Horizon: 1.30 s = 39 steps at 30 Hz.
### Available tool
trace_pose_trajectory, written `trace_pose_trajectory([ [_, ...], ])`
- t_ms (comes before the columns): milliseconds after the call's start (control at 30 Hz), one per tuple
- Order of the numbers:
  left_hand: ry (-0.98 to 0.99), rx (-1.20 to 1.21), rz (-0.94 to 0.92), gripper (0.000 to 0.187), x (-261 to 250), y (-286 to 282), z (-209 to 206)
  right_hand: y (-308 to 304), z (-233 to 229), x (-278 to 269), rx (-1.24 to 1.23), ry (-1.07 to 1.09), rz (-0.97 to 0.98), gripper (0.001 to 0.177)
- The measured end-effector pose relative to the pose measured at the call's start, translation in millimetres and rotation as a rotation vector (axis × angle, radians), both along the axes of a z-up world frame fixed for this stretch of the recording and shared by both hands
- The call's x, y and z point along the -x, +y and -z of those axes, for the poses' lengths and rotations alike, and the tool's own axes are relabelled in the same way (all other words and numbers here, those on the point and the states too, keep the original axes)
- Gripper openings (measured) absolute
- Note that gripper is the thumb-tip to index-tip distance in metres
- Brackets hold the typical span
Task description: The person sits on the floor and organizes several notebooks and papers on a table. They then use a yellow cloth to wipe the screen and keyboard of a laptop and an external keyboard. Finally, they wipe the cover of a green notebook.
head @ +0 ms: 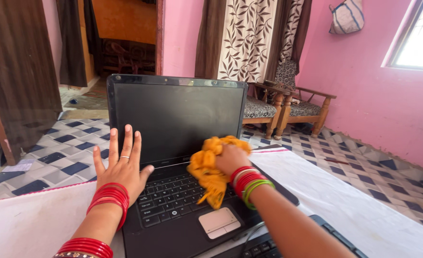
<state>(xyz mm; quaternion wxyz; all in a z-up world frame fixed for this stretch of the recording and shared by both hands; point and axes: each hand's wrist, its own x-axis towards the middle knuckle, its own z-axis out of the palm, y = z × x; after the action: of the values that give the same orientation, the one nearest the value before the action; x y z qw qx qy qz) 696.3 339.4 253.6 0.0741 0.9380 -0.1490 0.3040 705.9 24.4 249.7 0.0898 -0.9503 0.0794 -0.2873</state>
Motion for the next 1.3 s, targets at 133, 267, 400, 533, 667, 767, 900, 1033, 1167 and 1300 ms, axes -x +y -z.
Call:
trace_pose_trajectory([
  [133, -0.155, 0.141, 0.120, 0.065, -9.1, 5.3, 12.7, 82.2, -0.8, 20.3, 0.122, 0.026, -0.194, 0.052],
  [267, -0.115, 0.328, 0.255, 0.056, -15.4, 16.6, 21.0, 169.1, 2.6, 50.2, 0.034, -0.031, -0.518, 0.056],
  [400, -0.117, 0.313, 0.307, 0.056, -14.7, 24.0, 27.9, 185.1, 1.6, 63.5, 0.042, -0.110, -0.552, 0.049],
  [533, -0.085, 0.271, 0.266, 0.056, -10.0, 24.7, 27.5, 139.6, 5.2, 51.7, -0.013, -0.076, -0.419, 0.039],
  [667, -0.106, 0.225, 0.224, 0.069, 4.1, 22.6, 20.3, 61.1, 6.8, 46.3, 0.049, -0.155, -0.249, 0.035],
  [767, -0.152, 0.268, 0.192, 0.066, 19.7, 21.5, 9.6, 22.8, 6.4, 56.6, -0.127, -0.130, -0.121, 0.064],
  [900, 0.048, 0.291, 0.038, 0.037, 39.6, 21.7, -2.4, 38.2, 4.2, 66.7, -0.146, -0.005, 0.036, 0.066],
  [1033, 0.204, 0.423, 0.047, 0.018, 42.8, 21.1, 3.0, 84.5, -2.0, 93.3, -0.156, -0.010, -0.220, 0.052],
  [1167, 0.162, 0.455, 0.114, 0.022, 19.8, 27.3, 25.9, 156.3, -13.5, 130.9, -0.089, -0.042, -0.486, 0.049],
  [1300, 0.042, 0.454, 0.347, 0.028, -5.0, 41.4, 66.1, 191.5, -23.5, 183.5, -0.092, 0.156, -0.448, 0.051],
])
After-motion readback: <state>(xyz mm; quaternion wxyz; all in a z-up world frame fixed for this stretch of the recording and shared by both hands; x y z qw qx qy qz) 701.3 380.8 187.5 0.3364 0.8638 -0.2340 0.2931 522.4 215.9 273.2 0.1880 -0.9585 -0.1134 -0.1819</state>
